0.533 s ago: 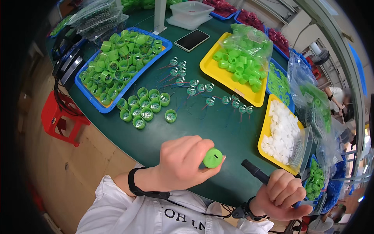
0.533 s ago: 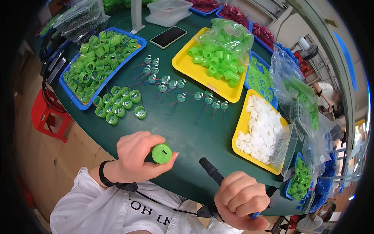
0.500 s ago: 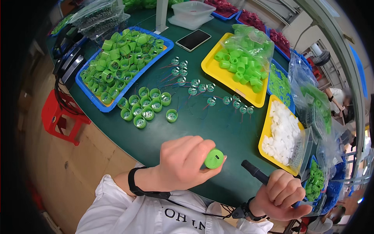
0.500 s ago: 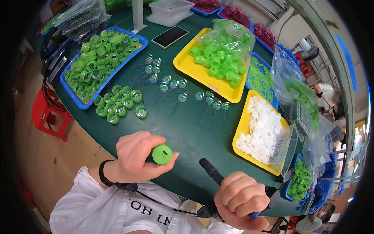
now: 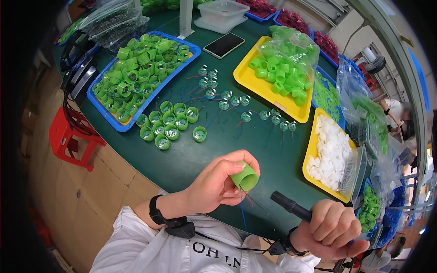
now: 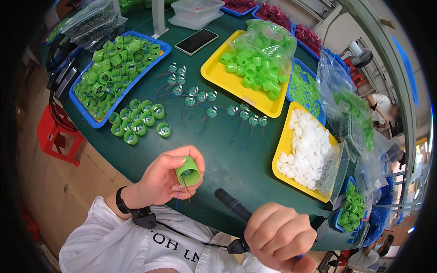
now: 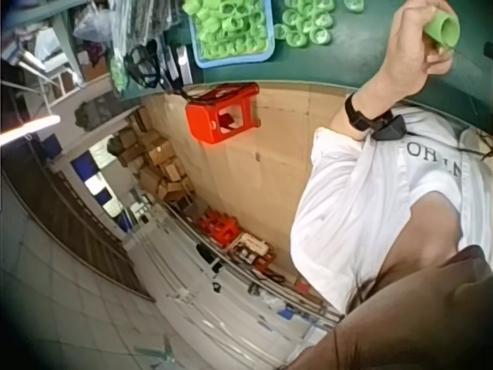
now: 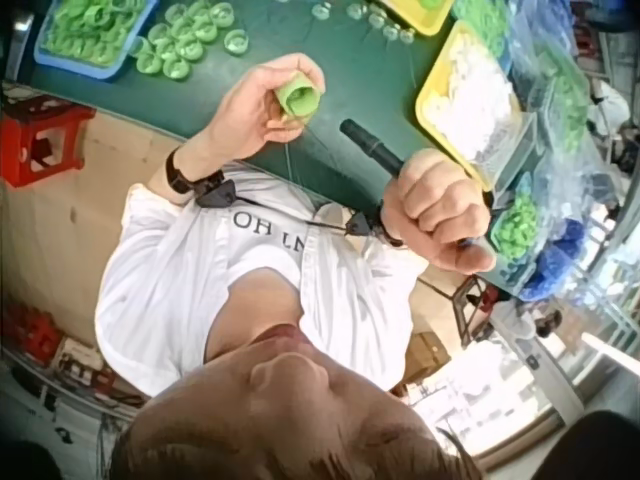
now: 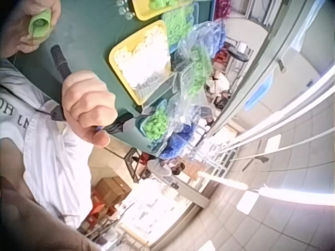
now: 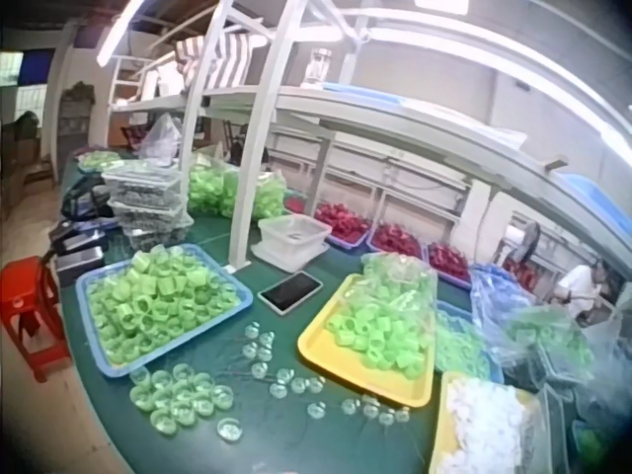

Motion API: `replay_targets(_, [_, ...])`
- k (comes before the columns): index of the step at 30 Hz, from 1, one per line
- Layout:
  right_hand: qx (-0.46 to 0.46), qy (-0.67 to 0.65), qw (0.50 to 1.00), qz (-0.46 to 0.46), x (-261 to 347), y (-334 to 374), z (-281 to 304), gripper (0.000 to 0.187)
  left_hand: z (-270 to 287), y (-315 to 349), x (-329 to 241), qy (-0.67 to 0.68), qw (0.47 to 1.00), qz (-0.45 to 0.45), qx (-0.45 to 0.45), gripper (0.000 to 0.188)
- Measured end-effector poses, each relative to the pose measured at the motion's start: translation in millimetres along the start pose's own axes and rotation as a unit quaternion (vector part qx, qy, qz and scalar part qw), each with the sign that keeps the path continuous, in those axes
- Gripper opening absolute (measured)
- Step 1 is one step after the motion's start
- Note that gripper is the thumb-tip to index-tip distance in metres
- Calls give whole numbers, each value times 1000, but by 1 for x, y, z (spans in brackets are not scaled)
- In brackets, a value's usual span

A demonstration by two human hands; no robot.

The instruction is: Assembling small electronic components into green plastic caps at a production workbench.

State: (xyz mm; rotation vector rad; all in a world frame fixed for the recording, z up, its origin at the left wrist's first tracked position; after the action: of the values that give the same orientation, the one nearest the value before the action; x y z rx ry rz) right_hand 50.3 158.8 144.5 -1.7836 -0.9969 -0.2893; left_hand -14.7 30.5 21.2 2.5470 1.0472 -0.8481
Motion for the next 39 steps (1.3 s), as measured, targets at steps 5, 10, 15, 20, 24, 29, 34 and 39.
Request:
replay_targets(5, [57, -97, 993, 32, -4, -6, -23, 53, -10, 0, 10, 33, 998, 15, 46, 26])
replay_targets(10, [115, 11, 993, -5, -18, -8, -33, 49, -7, -2, 12, -45, 999, 2, 12, 33])
replay_targets(15, [130, 62, 989, -26, -34, -7, -35, 46, -11, -2, 15, -112, 991, -19, -72, 35])
replay_targets(20, [68, 57, 995, -46, -60, -3, -26, 47, 5, 2, 28, -101, 975, -50, -191, 30])
replay_targets(24, [68, 79, 995, 5, -47, -1, -29, 48, -5, -4, 30, -35, 994, -11, -100, 29])
replay_targets(29, [76, 4, 997, -2, -10, -16, -37, 42, -6, 12, -14, -14, 1000, -16, 21, 18])
replay_targets(34, [78, 68, 995, 14, 22, -19, -15, 41, 46, 30, -125, -337, 862, -372, -69, 32])
replay_targets(39, [54, 169, 983, -44, 13, -13, 8, 43, 92, 62, -250, -712, 382, -442, -389, 34])
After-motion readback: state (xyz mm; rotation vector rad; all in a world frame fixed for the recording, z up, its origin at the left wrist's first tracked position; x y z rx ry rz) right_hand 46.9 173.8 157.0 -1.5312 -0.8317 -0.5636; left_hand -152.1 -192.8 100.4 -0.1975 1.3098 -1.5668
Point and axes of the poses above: each hand's wrist, its own y-axis away from the middle knuckle, its own z-axis out of the back of the hand, x = y × z, the point moved 6 cm from there along -y, towards the middle knuckle, and after that the axes turned 8 degrees about -z, right-handed, at the moved point
